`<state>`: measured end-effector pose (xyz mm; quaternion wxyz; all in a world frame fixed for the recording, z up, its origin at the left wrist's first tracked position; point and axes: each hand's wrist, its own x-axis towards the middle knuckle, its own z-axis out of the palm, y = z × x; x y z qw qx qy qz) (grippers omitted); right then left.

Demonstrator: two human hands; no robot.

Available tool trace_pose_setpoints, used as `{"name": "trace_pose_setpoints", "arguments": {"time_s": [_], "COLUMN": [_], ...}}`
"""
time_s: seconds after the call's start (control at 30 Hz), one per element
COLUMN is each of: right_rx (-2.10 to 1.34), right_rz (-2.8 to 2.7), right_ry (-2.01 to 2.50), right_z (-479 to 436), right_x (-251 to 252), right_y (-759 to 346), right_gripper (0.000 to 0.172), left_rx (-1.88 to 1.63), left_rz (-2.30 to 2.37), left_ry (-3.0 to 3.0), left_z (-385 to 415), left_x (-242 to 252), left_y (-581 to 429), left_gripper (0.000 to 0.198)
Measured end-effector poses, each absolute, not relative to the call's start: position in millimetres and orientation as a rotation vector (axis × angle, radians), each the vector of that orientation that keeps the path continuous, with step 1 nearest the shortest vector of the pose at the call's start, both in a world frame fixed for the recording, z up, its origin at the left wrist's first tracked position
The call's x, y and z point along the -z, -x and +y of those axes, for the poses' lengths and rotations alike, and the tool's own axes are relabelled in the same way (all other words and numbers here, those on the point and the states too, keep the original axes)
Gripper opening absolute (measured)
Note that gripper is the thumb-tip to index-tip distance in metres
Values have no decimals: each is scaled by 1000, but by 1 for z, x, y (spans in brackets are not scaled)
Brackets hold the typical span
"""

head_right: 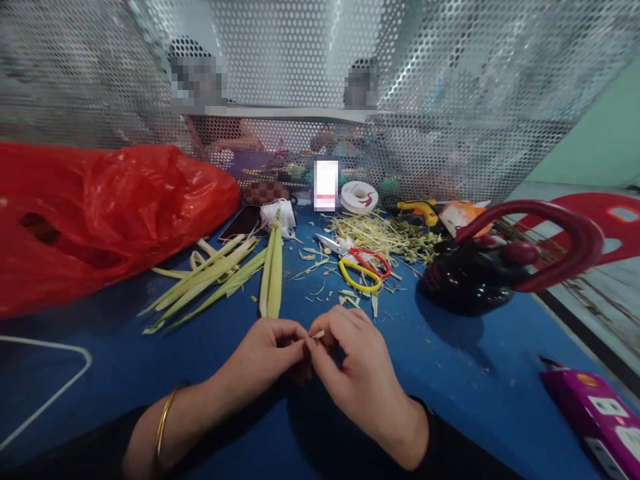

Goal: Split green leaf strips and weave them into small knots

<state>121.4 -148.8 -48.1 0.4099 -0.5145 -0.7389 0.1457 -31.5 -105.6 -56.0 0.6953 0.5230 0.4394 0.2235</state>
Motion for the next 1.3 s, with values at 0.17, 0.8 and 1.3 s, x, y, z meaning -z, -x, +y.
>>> {"name": "trace_pose_setpoints", "arguments": {"time_s": [0.17,0.8,1.3], "right_rx": [-62,146,135], "right_rz": [-1962,-2003,-1997], "right_ry": [1194,1184,1206], "right_z": [-152,-152,-152], "right_x": [49,52,51], "right_y": [-122,-122,-120], "right_gripper": [10,16,14], "left_rx": [-580,-676,-712], "left_rz": [1020,829,827], "left_ry": [-1045,-736,-722], "left_z": [-105,-103,-103], "left_x": [50,51,50], "left_y": [30,31,31], "left_gripper": [10,20,26]}}
